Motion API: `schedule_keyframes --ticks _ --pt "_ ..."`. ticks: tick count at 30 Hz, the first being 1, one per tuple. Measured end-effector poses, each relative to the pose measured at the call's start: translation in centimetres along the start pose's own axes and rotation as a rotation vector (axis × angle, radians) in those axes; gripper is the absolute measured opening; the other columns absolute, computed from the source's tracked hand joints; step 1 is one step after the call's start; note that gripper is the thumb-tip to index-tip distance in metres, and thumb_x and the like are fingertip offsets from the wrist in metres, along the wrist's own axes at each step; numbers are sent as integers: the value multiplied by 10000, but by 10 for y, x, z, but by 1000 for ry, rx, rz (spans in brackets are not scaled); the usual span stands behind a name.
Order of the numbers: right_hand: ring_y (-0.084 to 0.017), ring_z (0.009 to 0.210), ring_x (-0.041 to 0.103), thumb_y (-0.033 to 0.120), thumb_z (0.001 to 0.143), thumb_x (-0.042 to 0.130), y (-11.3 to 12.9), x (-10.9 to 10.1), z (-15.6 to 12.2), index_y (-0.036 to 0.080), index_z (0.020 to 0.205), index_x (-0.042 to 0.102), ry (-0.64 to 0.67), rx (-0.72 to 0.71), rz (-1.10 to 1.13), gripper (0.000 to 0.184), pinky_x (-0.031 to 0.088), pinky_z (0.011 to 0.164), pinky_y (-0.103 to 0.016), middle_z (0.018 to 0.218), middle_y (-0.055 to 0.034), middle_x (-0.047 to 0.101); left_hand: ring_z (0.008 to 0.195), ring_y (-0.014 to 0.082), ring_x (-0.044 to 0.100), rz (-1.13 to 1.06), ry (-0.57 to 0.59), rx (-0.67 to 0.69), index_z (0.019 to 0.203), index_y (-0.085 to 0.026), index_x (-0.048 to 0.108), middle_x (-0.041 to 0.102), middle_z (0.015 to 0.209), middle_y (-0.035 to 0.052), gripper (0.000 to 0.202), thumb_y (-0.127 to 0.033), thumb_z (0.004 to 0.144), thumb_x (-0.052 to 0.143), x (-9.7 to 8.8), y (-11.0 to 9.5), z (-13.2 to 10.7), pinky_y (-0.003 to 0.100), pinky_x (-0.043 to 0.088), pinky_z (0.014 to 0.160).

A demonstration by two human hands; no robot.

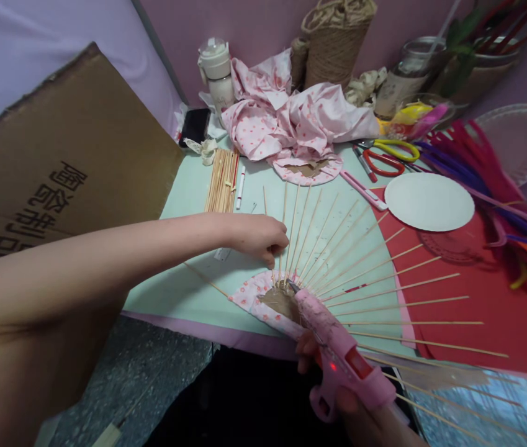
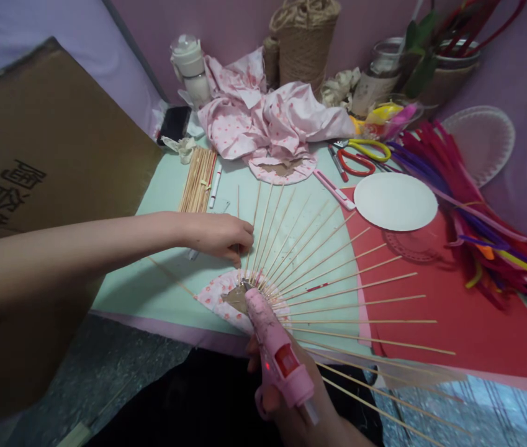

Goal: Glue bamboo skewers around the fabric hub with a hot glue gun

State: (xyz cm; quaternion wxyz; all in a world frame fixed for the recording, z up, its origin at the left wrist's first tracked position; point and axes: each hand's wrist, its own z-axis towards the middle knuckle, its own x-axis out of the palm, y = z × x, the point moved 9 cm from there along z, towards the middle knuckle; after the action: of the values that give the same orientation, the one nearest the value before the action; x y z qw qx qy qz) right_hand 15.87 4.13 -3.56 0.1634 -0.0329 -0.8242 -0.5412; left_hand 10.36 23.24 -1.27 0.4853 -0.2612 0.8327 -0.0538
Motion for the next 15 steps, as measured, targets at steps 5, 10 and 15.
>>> schedule_keyframes --ticks 5,10,15 --pt "-135 571 457 758 777 542 -7 -1 0 316 1320 557 -8 1 38 701 436 458 -275 931 -64 582 691 135 543 -20 21 -38 752 -171 663 643 813 19 147 -281 755 760 1 2 3 241 368 609" --pt "-167 639 497 753 749 580 -11 -1 -1 309 1240 604 -41 7 100 662 426 467 -276 938 -65 574 694 154 553 38 22 -120 742 -169 677 666 808 34 160 -295 731 775 -2 2 5 261 359 602" --pt "-132 578 466 718 800 549 -8 -1 -1 301 1269 577 -18 40 41 629 449 484 -282 942 -63 576 743 183 583 87 49 -172 801 -170 710 695 877 60 162 -315 745 756 -2 0 4 284 378 625"
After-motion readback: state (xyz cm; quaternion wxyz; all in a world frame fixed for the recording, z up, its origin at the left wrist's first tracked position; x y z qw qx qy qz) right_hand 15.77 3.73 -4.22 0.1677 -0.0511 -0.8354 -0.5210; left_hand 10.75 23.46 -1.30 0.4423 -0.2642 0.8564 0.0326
